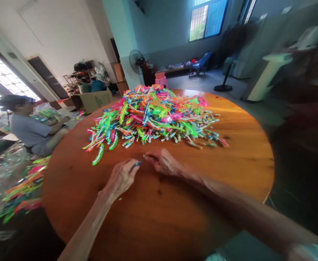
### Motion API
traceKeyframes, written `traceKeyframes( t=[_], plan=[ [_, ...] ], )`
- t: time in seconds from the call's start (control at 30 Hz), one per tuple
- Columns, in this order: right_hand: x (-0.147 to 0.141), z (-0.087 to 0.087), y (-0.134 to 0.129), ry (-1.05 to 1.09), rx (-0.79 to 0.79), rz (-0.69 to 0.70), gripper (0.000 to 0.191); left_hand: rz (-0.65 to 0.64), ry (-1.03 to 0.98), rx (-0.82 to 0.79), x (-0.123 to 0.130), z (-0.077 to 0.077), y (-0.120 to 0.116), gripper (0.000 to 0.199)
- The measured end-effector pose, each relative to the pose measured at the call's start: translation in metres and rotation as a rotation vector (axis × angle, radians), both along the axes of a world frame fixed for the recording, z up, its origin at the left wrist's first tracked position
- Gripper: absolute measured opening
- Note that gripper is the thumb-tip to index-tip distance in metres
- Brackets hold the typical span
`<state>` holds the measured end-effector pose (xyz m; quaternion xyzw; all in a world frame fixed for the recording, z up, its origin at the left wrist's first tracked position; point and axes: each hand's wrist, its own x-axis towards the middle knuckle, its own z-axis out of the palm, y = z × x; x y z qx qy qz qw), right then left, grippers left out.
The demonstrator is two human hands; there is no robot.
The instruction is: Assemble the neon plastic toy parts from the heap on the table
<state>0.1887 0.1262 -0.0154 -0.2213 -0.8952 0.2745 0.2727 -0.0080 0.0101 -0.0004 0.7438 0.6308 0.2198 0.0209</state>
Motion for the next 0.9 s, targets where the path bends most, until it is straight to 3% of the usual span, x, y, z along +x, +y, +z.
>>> traceKeyframes(
  t=[0.1, 0.2, 0.9],
  plan=[
    [0.002, 0.001, -0.006, 0.124, -0.243, 0.084, 0.027, -0.031, -0.050, 0.046, 0.005, -0.008, 0.002, 0.017],
    [0.003, -0.001, -0.004, 0.163, -0.379, 0.091, 0.029, -0.040, -0.030, 0.062, 0.005, -0.012, 0.000, 0.018],
    [0.010, 0.011, -0.002, 0.120, -0.530, 0.191, 0.033, -0.066, 0.065, 0.056, 0.007, -0.010, -0.004, 0.024]
  ],
)
